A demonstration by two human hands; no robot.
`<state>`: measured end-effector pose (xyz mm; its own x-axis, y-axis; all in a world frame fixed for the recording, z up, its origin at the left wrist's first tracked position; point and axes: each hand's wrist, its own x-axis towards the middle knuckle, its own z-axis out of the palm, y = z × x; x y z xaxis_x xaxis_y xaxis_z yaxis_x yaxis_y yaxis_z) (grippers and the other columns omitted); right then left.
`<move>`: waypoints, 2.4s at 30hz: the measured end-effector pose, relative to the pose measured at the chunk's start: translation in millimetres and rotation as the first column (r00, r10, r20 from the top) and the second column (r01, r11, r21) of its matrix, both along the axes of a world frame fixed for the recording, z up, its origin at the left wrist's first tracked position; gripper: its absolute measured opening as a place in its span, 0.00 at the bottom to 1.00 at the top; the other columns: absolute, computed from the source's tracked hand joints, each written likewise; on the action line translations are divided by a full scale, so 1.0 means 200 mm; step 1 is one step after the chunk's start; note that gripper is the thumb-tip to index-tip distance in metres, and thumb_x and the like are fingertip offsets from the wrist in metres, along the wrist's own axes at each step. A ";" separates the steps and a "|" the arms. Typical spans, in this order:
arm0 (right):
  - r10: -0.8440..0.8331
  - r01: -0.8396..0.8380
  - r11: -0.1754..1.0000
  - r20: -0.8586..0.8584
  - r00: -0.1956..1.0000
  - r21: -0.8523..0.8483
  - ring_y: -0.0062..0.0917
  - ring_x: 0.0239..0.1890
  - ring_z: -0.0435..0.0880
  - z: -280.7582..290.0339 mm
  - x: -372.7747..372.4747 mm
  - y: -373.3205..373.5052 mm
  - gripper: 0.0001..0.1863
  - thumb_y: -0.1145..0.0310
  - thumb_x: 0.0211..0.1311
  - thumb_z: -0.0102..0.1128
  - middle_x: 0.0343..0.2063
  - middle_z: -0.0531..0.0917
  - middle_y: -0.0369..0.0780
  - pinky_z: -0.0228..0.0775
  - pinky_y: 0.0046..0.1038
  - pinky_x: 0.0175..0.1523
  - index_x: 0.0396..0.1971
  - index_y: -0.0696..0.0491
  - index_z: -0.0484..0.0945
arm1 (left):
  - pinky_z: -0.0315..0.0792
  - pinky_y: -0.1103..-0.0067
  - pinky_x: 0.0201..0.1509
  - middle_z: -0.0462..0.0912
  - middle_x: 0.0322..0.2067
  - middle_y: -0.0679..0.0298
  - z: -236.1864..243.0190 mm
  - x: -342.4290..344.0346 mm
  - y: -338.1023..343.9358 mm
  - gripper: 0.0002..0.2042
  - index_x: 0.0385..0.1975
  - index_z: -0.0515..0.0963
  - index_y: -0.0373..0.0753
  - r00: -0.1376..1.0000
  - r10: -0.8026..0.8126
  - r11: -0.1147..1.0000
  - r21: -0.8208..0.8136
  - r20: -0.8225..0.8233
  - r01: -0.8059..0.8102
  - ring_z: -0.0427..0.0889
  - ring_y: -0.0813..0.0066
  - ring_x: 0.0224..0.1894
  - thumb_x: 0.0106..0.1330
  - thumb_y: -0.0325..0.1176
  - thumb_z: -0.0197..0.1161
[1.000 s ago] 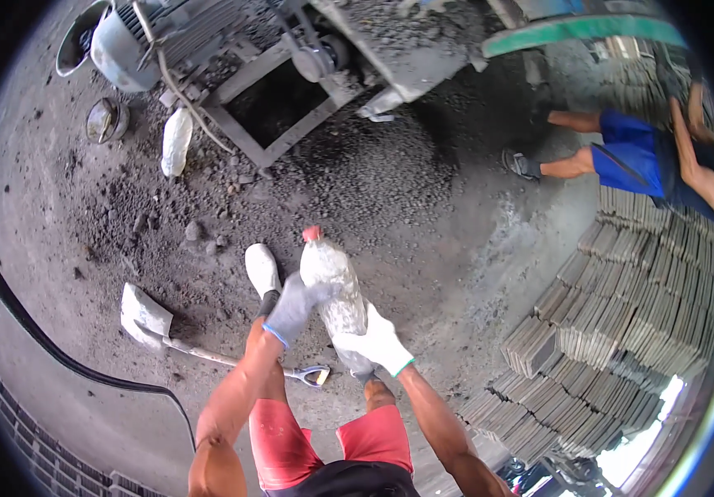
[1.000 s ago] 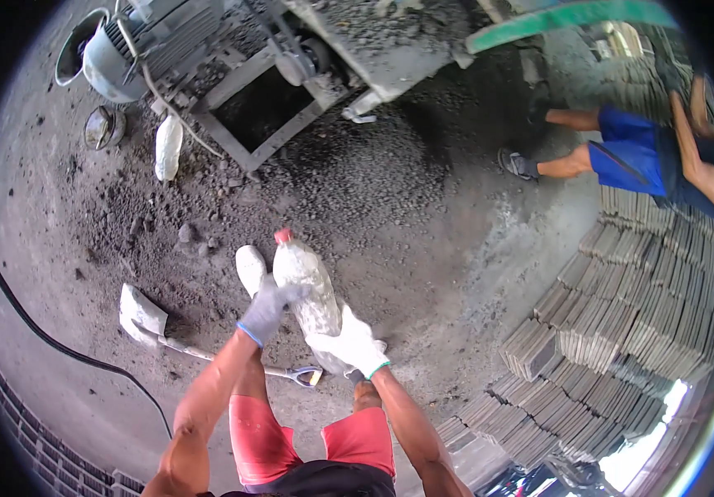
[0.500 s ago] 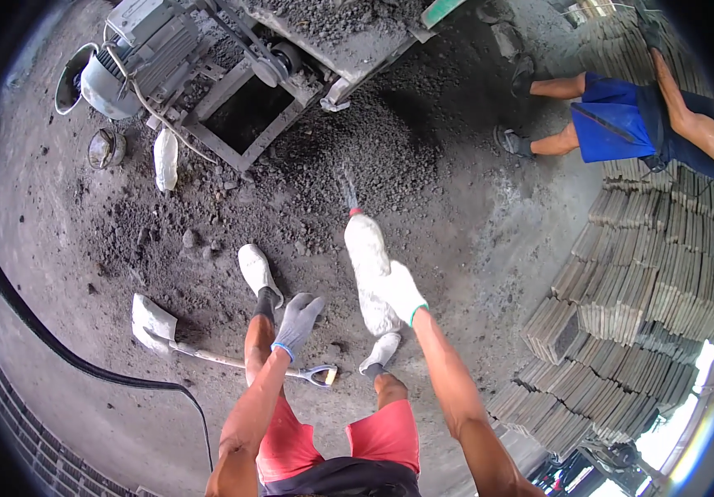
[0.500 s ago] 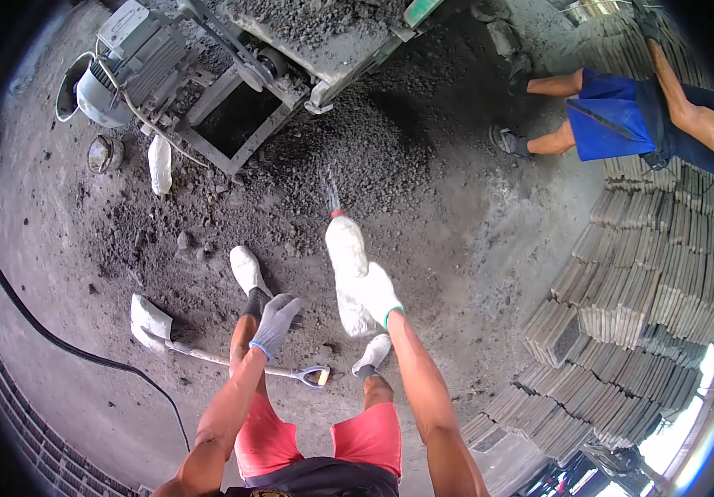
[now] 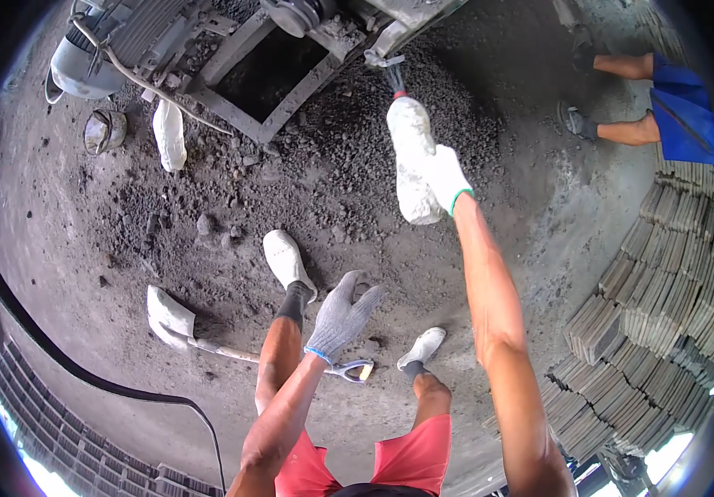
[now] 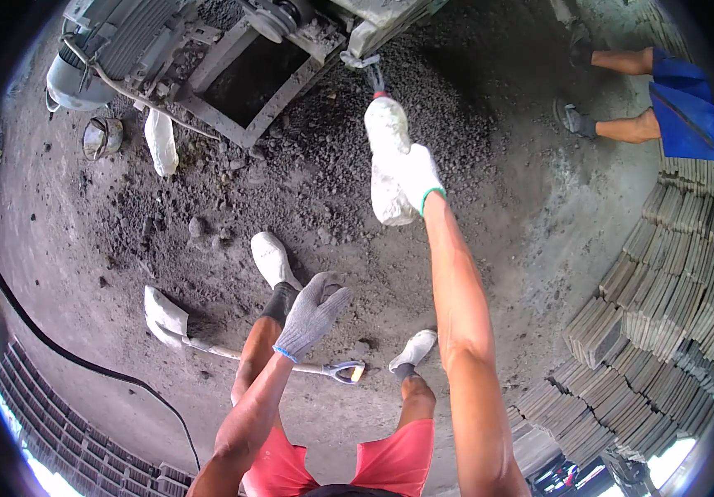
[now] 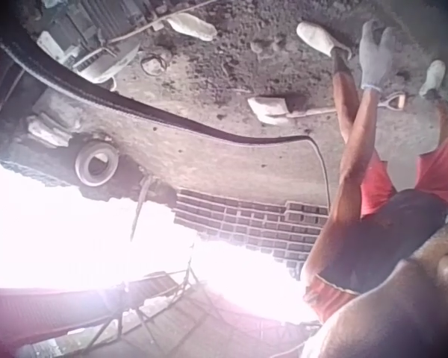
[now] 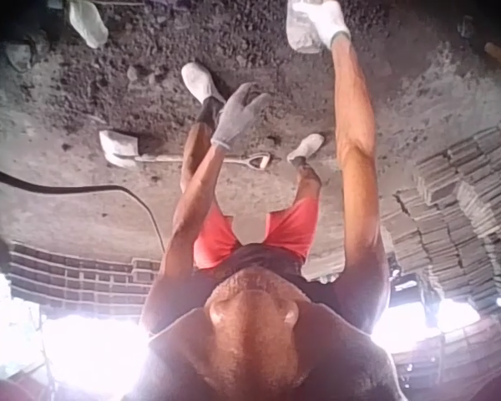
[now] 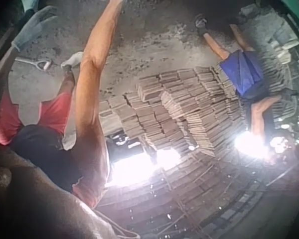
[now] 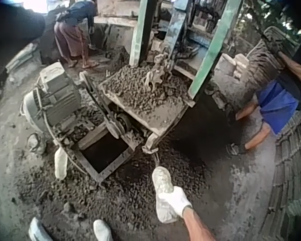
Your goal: Operating a block-making machine, stacking finished concrete blocks, and shoveling concrete mixture.
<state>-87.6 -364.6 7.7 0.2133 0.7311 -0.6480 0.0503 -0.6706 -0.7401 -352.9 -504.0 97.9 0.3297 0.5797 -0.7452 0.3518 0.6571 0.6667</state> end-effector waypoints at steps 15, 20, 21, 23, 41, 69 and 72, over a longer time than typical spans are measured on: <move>0.033 -0.046 0.999 -0.404 0.914 -0.024 0.21 0.30 0.83 0.10 -0.73 0.35 0.21 0.64 0.52 0.68 0.31 0.84 0.39 0.76 0.25 0.39 0.41 0.63 0.79 | 0.73 0.64 0.43 0.81 0.36 0.51 0.06 -0.07 0.16 0.24 0.49 0.71 0.38 0.948 -0.209 0.961 0.129 -0.240 0.245 0.81 0.51 0.40 0.61 0.50 0.58; -0.103 0.078 0.992 -0.286 0.953 -0.098 0.25 0.29 0.83 0.03 -0.77 0.55 0.19 0.64 0.49 0.70 0.30 0.84 0.41 0.76 0.28 0.37 0.36 0.63 0.80 | 0.74 0.69 0.43 0.83 0.37 0.54 0.04 -0.08 0.18 0.25 0.50 0.71 0.36 0.964 -0.193 0.976 0.065 -0.181 0.207 0.82 0.56 0.40 0.62 0.50 0.60; -0.094 0.068 0.993 -0.284 0.954 -0.101 0.25 0.29 0.83 0.04 -0.77 0.53 0.19 0.64 0.49 0.70 0.30 0.84 0.41 0.76 0.28 0.37 0.36 0.63 0.80 | 0.73 0.66 0.41 0.81 0.34 0.53 0.04 -0.08 0.16 0.22 0.46 0.71 0.37 0.979 -0.101 0.984 0.126 -0.179 0.125 0.81 0.53 0.38 0.61 0.49 0.60; -0.143 0.119 0.989 -0.326 0.934 -0.092 0.25 0.29 0.83 0.07 -0.72 0.48 0.19 0.64 0.48 0.71 0.30 0.84 0.40 0.76 0.28 0.38 0.36 0.62 0.81 | 0.72 0.63 0.39 0.79 0.30 0.53 0.05 -0.06 0.17 0.20 0.41 0.72 0.38 0.986 -0.007 0.982 0.183 -0.164 0.037 0.80 0.50 0.36 0.60 0.48 0.59; -0.308 0.322 0.943 0.142 0.941 -0.085 0.26 0.30 0.82 -0.04 0.21 -0.11 0.21 0.66 0.46 0.70 0.31 0.83 0.41 0.75 0.30 0.38 0.38 0.63 0.79 | 0.73 0.65 0.43 0.82 0.36 0.50 -0.07 -0.01 0.09 0.26 0.50 0.71 0.37 0.962 -0.201 0.973 0.074 -0.185 0.218 0.81 0.51 0.41 0.60 0.52 0.61; 0.114 0.004 0.943 0.335 0.935 -0.332 0.28 0.33 0.83 0.21 0.33 -0.85 0.23 0.60 0.45 0.71 0.31 0.84 0.45 0.74 0.31 0.38 0.36 0.62 0.79 | 0.73 0.73 0.47 0.83 0.38 0.51 -0.12 0.02 0.03 0.25 0.49 0.70 0.30 0.933 -0.298 0.941 0.100 -0.204 0.323 0.83 0.60 0.42 0.62 0.46 0.62; 0.230 -0.150 0.949 0.284 0.931 -0.277 0.30 0.37 0.83 0.17 0.18 -0.92 0.24 0.58 0.45 0.71 0.32 0.84 0.45 0.73 0.31 0.43 0.37 0.60 0.79 | 0.74 0.73 0.46 0.83 0.38 0.51 -0.15 0.02 0.02 0.25 0.49 0.70 0.30 0.940 -0.272 0.939 0.159 -0.205 0.306 0.83 0.61 0.42 0.62 0.45 0.62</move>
<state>-51.8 -548.8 40.8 0.3051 0.6034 -0.7368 0.3941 -0.7843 -0.4791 -349.5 -499.0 68.5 0.3761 0.6126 -0.6952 0.6314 0.3797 0.6761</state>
